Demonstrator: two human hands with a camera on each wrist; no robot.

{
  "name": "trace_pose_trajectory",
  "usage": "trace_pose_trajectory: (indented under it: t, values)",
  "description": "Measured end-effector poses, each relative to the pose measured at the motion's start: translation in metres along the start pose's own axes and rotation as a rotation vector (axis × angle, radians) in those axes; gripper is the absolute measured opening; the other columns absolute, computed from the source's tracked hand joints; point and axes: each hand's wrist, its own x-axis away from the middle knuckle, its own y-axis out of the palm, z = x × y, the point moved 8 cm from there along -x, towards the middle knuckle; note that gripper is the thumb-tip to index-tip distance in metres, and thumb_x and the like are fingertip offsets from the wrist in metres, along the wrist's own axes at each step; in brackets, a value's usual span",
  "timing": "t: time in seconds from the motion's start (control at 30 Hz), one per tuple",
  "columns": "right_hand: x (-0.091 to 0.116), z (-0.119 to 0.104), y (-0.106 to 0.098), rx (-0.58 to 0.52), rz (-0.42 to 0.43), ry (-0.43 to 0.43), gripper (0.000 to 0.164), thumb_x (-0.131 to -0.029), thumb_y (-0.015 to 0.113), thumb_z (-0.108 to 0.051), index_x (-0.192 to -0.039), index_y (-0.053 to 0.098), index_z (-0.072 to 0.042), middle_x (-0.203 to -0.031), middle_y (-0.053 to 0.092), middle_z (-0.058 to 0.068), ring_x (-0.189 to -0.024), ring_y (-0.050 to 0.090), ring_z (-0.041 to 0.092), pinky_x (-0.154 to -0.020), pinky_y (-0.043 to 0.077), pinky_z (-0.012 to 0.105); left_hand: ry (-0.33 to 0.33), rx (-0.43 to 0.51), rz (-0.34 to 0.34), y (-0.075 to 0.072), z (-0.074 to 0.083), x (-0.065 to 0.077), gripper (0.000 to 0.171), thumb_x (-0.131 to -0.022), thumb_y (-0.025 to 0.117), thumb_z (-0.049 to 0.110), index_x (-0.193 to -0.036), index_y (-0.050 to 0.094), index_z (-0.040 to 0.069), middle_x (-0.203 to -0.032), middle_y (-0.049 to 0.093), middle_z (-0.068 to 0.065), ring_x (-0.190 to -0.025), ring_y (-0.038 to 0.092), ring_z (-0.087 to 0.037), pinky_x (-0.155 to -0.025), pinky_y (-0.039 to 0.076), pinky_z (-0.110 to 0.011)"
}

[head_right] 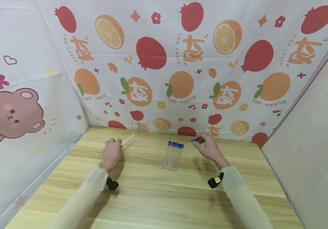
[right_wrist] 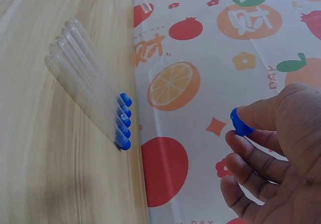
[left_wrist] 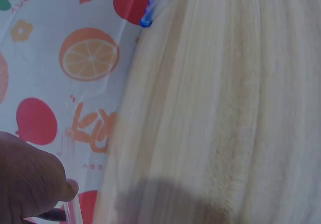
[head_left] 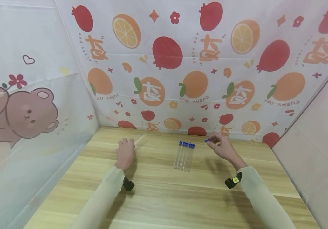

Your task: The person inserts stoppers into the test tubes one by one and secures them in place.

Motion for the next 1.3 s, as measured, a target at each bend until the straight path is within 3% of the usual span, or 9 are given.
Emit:
trace_pose_trajectory:
  t: [0.47, 0.67, 0.9, 1.3]
  values:
    - [-0.004, -0.005, -0.001, -0.003, 0.015, -0.037, 0.013, -0.099, 0.067, -0.018, -0.108, 0.070, -0.009, -0.097, 0.073, 0.009, -0.091, 0.064, 0.021, -0.076, 0.052, 0.032, 0.062, 0.036, 0.032, -0.012, 0.024, 0.008, 0.018, -0.102, 0.053, 0.007, -0.115, 0.062, -0.002, -0.108, 0.055, -0.021, -0.094, 0.050, -0.035, -0.057, 0.048, -0.035]
    - [-0.006, -0.010, -0.004, -0.009, 0.031, -0.068, 0.013, -0.098, 0.067, -0.014, -0.108, 0.070, -0.007, -0.096, 0.072, 0.010, -0.088, 0.064, 0.020, -0.076, 0.054, 0.033, 0.087, 0.025, 0.049, -0.016, 0.034, 0.011, 0.021, -0.102, 0.055, 0.008, -0.119, 0.063, -0.002, -0.113, 0.056, -0.023, -0.096, 0.052, -0.036, -0.060, 0.052, -0.037]
    - [-0.009, -0.014, -0.007, -0.018, 0.030, -0.058, 0.013, -0.100, 0.065, -0.015, -0.109, 0.069, -0.008, -0.097, 0.071, 0.009, -0.087, 0.063, 0.017, -0.075, 0.055, 0.027, 0.104, 0.018, 0.063, -0.022, 0.045, 0.013, 0.027, -0.102, 0.057, 0.010, -0.125, 0.063, -0.001, -0.118, 0.058, -0.025, -0.100, 0.055, -0.038, -0.065, 0.057, -0.041]
    - [-0.011, -0.021, -0.007, -0.018, 0.051, -0.039, 0.019, -0.100, 0.065, -0.019, -0.113, 0.068, -0.006, -0.099, 0.073, 0.011, -0.088, 0.065, 0.020, -0.076, 0.055, 0.029, 0.136, 0.054, 0.127, -0.036, 0.064, 0.023, 0.026, -0.100, 0.060, 0.010, -0.124, 0.065, 0.003, -0.124, 0.061, -0.024, -0.107, 0.059, -0.040, -0.073, 0.060, -0.046]
